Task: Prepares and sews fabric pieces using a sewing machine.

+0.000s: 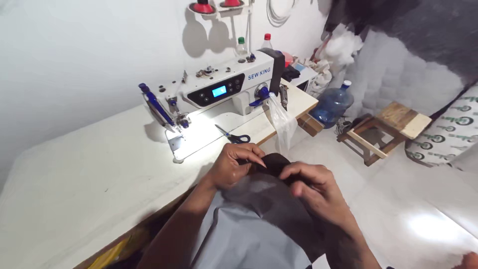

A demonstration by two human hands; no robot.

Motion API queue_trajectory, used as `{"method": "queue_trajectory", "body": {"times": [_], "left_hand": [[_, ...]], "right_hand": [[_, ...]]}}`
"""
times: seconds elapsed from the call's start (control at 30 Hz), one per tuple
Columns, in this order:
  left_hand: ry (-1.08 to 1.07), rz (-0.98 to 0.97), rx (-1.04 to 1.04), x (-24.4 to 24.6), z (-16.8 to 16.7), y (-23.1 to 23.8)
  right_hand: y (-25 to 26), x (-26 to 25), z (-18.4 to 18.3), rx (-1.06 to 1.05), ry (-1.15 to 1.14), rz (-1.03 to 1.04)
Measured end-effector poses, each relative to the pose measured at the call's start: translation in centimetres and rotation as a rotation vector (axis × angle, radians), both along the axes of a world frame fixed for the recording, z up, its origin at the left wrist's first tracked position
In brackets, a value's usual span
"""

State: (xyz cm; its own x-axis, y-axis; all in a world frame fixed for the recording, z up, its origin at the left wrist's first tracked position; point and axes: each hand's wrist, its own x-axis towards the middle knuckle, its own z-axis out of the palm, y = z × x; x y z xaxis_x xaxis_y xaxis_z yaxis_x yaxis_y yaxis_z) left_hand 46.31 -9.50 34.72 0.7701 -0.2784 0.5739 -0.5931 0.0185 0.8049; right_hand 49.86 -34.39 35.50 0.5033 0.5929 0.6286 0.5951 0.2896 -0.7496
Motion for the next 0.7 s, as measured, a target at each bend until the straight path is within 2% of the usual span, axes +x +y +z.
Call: {"method": "queue_trajectory", "body": {"times": [0.13,0.23,0.33,0.43,0.5,0.6,0.7], "left_hand": [[0.010,0.049,0.026,-1.6,1.0,0.6],[0.028,-0.048,0.065,-2.9,2.1,1.4],[-0.019,0.013,0.059,-4.5,3.7,2.1],[-0.123,0.200,0.000,-6.6,5.6,2.8],[-0.244,0.407,0.007,-8.8,8.2,4.3],[-0.426,0.762,0.036,-14.1,14.5,7.8],[-0.632,1.080,0.300,-22.1,22.1,10.9]], "right_hand": [[1.3,-1.1,0.4,-0.089,-0.154,-0.121],[2.4,-1.5,1.5,-0.060,-0.242,-0.059],[3.4,-2.0,3.7,-0.053,-0.296,0.015],[5.0,-2.3,6.5,-0.057,-0.323,0.063],[6.4,-2.5,8.7,-0.107,-0.353,0.125],[9.3,-3.4,11.0,-0.187,-0.431,0.276],[13.2,-5.2,12.5,-0.163,-0.347,0.498]]}}
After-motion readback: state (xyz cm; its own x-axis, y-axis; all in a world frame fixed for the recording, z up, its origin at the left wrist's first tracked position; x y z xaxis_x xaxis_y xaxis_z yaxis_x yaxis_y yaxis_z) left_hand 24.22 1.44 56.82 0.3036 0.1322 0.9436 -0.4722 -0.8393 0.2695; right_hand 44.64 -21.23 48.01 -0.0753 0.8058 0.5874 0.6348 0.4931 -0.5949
